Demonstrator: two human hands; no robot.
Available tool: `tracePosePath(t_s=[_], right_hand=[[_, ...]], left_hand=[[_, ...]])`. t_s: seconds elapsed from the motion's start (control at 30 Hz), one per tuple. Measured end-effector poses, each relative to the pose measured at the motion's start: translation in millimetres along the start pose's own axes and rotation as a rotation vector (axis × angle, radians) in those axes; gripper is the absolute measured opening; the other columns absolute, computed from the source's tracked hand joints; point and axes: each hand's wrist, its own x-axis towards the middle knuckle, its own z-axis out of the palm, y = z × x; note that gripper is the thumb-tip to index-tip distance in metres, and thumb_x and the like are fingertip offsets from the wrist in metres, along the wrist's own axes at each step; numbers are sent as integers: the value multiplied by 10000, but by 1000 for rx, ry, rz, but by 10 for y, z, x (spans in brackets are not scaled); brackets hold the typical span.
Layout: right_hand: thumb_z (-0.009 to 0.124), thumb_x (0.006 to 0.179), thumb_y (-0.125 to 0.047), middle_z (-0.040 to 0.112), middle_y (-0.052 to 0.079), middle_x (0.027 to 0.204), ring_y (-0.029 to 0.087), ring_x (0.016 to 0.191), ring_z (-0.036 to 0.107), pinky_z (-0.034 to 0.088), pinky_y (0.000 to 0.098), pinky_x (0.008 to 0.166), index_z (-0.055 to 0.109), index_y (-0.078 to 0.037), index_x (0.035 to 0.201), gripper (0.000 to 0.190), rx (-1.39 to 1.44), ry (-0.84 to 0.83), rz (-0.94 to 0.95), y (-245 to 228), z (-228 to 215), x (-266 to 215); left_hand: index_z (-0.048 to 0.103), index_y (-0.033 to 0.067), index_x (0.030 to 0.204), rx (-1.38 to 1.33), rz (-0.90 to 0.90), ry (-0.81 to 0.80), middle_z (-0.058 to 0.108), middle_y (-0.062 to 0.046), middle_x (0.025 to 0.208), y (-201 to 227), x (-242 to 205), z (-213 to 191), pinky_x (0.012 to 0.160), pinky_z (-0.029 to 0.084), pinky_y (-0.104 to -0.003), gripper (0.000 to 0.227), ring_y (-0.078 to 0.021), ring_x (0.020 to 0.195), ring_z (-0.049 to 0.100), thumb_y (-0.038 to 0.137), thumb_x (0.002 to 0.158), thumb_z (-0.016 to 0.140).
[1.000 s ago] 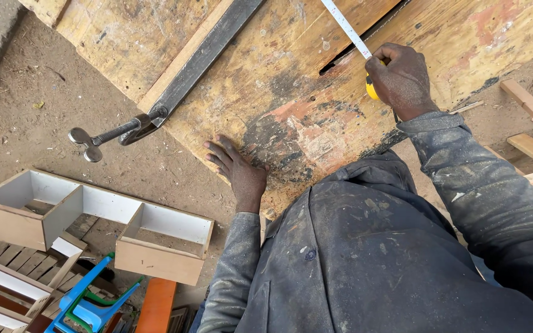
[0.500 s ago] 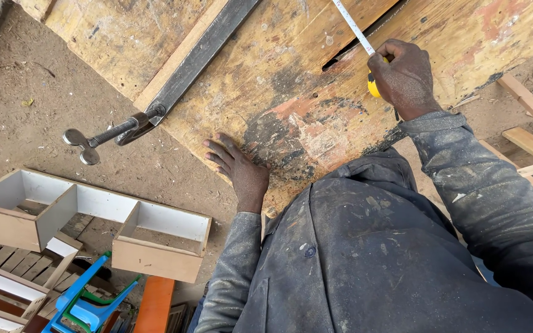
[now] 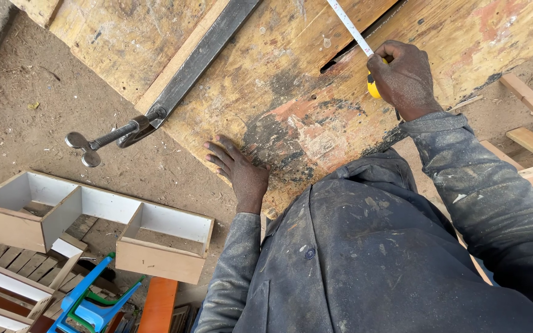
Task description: Measuring a metal component and securing it to a workbench with a C-clamp
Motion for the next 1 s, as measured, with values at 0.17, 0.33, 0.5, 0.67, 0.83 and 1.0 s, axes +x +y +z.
tracePosePath(t_s=[0.17, 0.33, 0.5, 0.67, 0.83, 1.0], right_hand=[[640, 1113, -261, 661, 89, 902, 330, 745, 584, 418, 557, 592, 699, -97, 966, 228, 24, 65, -100, 188, -102, -1], [708, 1160, -187, 676, 116, 885, 310, 753, 630, 473, 522, 574, 745, -51, 1015, 202, -7, 164, -140, 628, -308, 123], [740, 1215, -198, 702, 89, 856, 291, 744, 672, 477, 513, 580, 781, -61, 1020, 242, -67, 221, -149, 918, -453, 326], [754, 1135, -170, 733, 108, 993, 264, 881, 699, 499, 467, 677, 749, -34, 1114, 137, -70, 291, -222, 1030, -432, 519], [769, 1147, -181, 709, 162, 1016, 351, 861, 679, 479, 516, 657, 718, -21, 1173, 170, -105, 294, -230, 1227, -393, 574], [757, 1127, -195, 687, 113, 984, 287, 850, 648, 461, 494, 644, 708, -42, 1117, 161, -104, 263, -185, 1172, -408, 592]], left_hand=[[-92, 95, 1660, 21, -6, 4, -232, -250, 1704, -49, 16, 52, 1223, 109, -703, 1483, -580, 1567, -116, 130, 617, 962], [-114, 101, 1656, 21, -24, -18, -252, -242, 1700, 0, 7, 15, 1222, 106, -703, 1523, -576, 1567, -129, 120, 609, 993], [-116, 91, 1655, 60, 1, -6, -240, -259, 1698, -17, 17, 43, 1243, 87, -673, 1549, -603, 1558, -95, 134, 602, 1020], [-140, 113, 1652, 27, -39, -41, -271, -222, 1701, 28, 14, 6, 1211, 139, -714, 1512, -567, 1572, -131, 81, 632, 976], [-133, 96, 1651, 59, -34, -38, -257, -241, 1699, 25, 23, 11, 1229, 117, -693, 1534, -578, 1565, -129, 128, 622, 1005], [-133, 94, 1652, 50, -44, -45, -269, -238, 1695, 39, 41, 13, 1219, 129, -702, 1515, -580, 1563, -141, 112, 643, 997]])
